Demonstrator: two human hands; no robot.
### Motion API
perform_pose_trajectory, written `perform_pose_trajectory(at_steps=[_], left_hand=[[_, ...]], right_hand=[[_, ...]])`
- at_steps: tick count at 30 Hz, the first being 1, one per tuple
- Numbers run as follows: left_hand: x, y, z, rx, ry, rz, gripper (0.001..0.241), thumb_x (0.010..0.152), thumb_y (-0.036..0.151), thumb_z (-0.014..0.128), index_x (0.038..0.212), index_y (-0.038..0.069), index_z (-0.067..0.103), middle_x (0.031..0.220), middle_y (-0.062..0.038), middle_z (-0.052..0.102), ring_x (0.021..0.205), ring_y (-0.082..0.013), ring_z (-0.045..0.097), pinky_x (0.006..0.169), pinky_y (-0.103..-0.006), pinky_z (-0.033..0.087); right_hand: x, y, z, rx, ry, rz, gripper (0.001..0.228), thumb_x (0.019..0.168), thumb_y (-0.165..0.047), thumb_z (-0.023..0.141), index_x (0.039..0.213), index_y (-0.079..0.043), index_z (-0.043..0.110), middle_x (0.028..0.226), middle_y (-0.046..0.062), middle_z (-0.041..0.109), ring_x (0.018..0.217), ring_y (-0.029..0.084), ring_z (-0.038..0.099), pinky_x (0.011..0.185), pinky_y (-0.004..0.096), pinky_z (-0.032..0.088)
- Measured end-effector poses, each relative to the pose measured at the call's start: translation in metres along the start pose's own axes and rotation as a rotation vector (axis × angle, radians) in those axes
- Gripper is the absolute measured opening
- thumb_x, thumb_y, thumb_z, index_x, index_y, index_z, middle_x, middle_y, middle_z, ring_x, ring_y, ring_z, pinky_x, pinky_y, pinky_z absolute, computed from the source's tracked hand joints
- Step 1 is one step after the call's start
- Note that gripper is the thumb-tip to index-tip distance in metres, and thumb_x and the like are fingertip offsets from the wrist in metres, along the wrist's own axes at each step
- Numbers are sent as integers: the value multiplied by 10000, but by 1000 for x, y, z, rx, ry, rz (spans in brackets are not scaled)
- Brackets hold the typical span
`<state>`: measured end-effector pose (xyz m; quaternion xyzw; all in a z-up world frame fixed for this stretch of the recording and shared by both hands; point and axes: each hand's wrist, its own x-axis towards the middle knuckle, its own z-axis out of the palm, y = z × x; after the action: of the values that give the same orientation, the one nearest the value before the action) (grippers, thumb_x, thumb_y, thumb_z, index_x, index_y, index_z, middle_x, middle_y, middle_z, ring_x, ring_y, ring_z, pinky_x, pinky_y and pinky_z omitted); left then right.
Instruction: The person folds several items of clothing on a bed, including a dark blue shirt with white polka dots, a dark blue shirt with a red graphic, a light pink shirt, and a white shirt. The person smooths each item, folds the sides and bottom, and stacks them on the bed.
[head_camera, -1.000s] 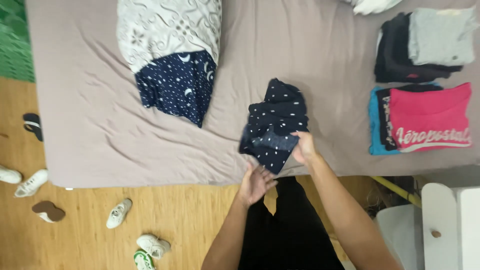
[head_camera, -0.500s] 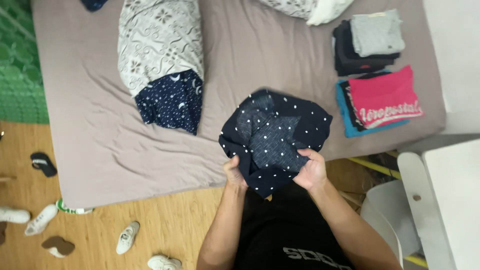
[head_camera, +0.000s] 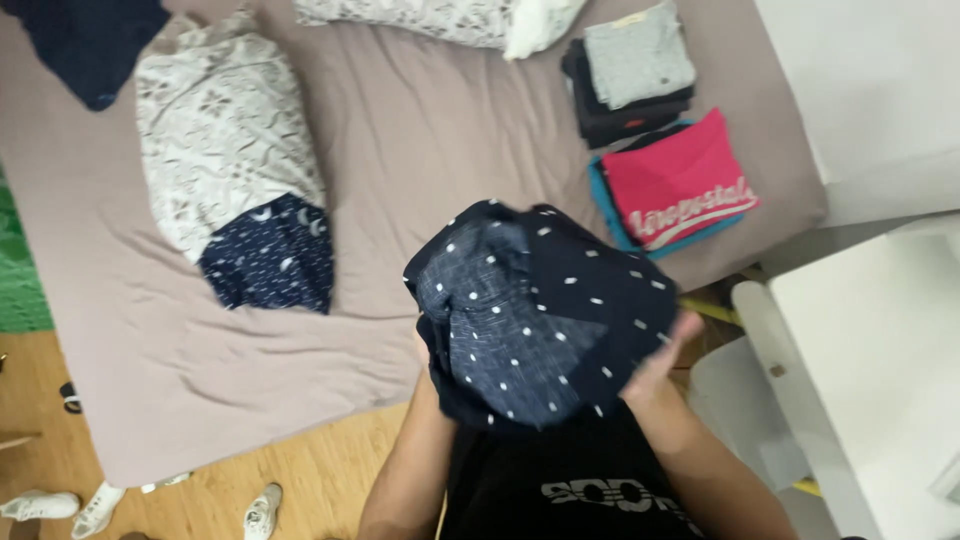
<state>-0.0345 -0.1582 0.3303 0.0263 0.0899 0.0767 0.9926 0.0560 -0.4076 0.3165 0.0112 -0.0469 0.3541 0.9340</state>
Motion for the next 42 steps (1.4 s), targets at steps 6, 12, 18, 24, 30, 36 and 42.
perform_pose_trajectory(at_steps=[6, 12, 18, 24, 30, 36, 42], left_hand=[[68, -78, -29, 150, 106, 75, 549, 1036, 369, 533, 1396, -41, 587, 1372, -215, 645, 1220, -352, 646, 1059, -501, 526], [153, -148, -157, 134, 494, -114, 453, 957, 384, 573, 1172, 9, 709, 1103, -156, 749, 1003, -310, 711, 920, -430, 570], [262, -202, -109, 182, 474, -277, 389, 854, 278, 636, 1121, 12, 731, 1050, -119, 767, 948, -285, 720, 909, -414, 581], [306, -228, -106, 344, 581, -309, 744, 877, 565, 625, 1412, 53, 555, 1306, -120, 681, 1157, -293, 654, 1012, -443, 529], [288, -265, -201, 1219, 659, -161, 877, 818, 359, 811, 1527, 99, 365, 1438, -168, 594, 1282, -316, 588, 1068, -452, 477], [284, -283, -127, 1877, 667, 17, 839, 835, 295, 777, 1568, 148, 395, 1405, -228, 537, 1286, -407, 550, 1071, -460, 457], [313, -277, -119, 2077, 837, 376, 646, 798, 342, 840, 1330, 101, 562, 1323, -207, 586, 1246, -401, 554, 1033, -474, 438]], right_hand=[[46, -126, -46, -16, 322, 110, 852, 1023, -659, 496, 1552, 9, 471, 1506, 211, 562, 1345, 397, 559, 1124, 568, 428], [61, -293, -111, -507, 679, 139, 882, 883, -603, 661, 1437, 65, 500, 1445, 196, 594, 1324, 325, 586, 1120, 475, 480], [120, -374, -86, -873, 423, 178, 632, 908, -442, 751, 1352, -51, 526, 1343, 105, 576, 1265, 238, 557, 1106, 354, 441], [132, -427, -175, -1358, 641, 212, 692, 881, -396, 730, 1474, -87, 551, 1462, 56, 564, 1326, 160, 511, 1098, 295, 375], [120, -416, -203, -1684, 525, 245, 676, 840, -132, 802, 1450, -72, 518, 1351, 77, 609, 1199, 156, 582, 1008, 318, 484], [122, -405, -210, -1778, 695, 186, 419, 885, -108, 769, 1289, -39, 684, 1163, 123, 734, 1046, 190, 669, 934, 335, 548], [151, -366, -130, -2582, 332, -300, 539, 738, -143, 854, 1231, -2, 686, 1221, 238, 590, 1137, 412, 546, 947, 485, 439]])
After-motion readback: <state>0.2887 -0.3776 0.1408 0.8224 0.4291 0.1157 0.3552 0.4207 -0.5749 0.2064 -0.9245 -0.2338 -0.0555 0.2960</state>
